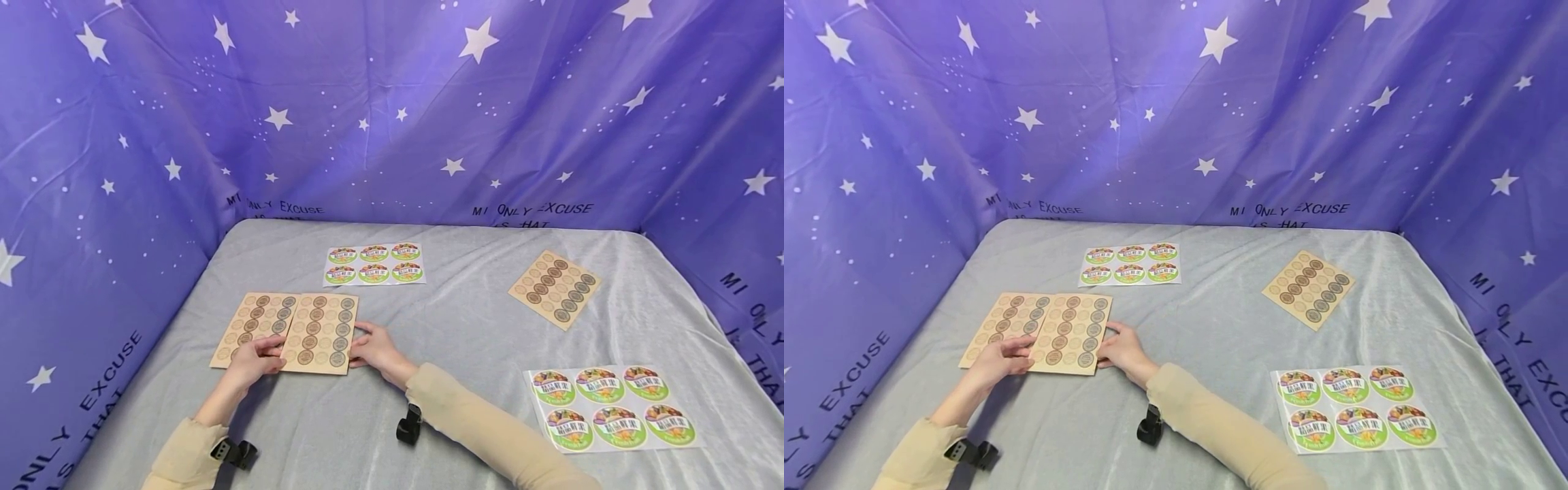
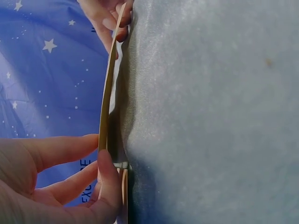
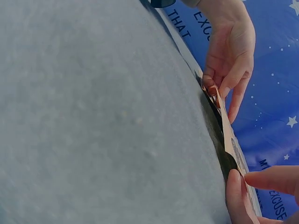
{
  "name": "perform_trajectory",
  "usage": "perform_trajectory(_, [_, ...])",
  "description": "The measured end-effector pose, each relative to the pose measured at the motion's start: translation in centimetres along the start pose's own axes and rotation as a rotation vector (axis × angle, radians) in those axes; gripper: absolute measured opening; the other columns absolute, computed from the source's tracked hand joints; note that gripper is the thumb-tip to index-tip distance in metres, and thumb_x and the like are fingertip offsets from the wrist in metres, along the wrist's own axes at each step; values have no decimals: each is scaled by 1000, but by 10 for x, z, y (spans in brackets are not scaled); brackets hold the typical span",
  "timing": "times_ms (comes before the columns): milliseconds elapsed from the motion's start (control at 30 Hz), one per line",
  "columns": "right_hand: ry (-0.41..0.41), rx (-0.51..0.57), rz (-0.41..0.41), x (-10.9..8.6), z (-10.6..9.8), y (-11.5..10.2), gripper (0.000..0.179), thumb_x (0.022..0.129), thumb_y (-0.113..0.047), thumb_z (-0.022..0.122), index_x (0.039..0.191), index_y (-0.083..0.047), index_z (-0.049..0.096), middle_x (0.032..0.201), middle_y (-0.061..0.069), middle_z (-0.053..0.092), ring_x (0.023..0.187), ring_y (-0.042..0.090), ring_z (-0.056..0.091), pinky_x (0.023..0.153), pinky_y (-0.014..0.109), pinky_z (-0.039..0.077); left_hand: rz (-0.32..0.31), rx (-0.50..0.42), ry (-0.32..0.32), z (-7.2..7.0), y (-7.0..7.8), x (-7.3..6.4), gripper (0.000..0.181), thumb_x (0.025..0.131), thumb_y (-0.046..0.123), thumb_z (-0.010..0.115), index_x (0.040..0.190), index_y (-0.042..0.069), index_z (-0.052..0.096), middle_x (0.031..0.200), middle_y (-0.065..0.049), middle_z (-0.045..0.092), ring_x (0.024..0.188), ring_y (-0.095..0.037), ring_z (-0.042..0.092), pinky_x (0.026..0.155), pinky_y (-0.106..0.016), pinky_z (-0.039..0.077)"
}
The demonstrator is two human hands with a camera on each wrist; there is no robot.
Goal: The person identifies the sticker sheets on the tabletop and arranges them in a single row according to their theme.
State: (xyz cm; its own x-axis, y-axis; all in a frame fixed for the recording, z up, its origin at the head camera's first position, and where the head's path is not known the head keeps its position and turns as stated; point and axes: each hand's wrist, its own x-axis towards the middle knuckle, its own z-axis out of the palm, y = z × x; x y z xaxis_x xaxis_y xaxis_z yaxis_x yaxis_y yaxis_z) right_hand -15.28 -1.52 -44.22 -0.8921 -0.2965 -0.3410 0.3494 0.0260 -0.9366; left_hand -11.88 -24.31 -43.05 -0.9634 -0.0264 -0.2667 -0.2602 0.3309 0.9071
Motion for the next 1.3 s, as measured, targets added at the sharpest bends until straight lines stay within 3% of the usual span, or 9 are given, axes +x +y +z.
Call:
perform_trajectory(200, [-17,-74,-45,5,2,6,65,69,17,57,130,9,34,76,19,60,49,12,55,53,29,54,-33,89,30,2,3,-1,48,72,-14,57,118,-17,45,72,-3,54,59,-7,51,52,-20,49])
perform_trajectory(500, [-79,-198,-80,0,-5,3,63,71,9,60,129,10,34,74,13,58,53,13,56,53,30,54,8,181,71,3,6,-4,41,76,-5,59,114,-16,48,74,-7,56,59,-7,50,51,-21,50])
perform_trajectory(633, [-139,-256,-127,-14,-12,-12,55,76,5,57,126,13,35,77,14,55,65,30,59,59,36,55,49,253,111,3,7,-5,34,80,3,58,110,-13,53,78,-11,58,59,-7,49,49,-19,46])
perform_trajectory(767, [-189,-347,-171,-14,-24,-13,45,78,1,55,122,9,44,80,12,57,72,33,58,59,37,54,82,293,136,4,8,-3,31,82,6,58,109,-10,56,84,-13,60,65,-8,51,51,-18,45])
perform_trajectory(933, [-200,-411,-204,-10,-41,-9,39,79,-2,55,117,5,52,80,10,60,69,24,60,58,32,53,111,283,132,8,12,-1,31,83,10,57,110,-6,58,84,-11,61,68,-10,52,51,-18,44])
perform_trajectory(1200, [-188,-444,-235,-16,-67,-17,38,79,-3,56,115,8,51,85,14,61,72,29,60,59,35,53,182,178,80,19,15,3,29,82,4,58,109,-8,57,87,-16,61,70,-19,59,59,-24,51])
perform_trajectory(1300, [-189,-464,-257,-19,-78,-20,38,80,-3,55,115,8,51,85,14,61,73,31,60,60,36,53,186,185,71,23,19,5,30,82,7,59,109,-6,58,88,-15,61,70,-17,58,59,-22,48])
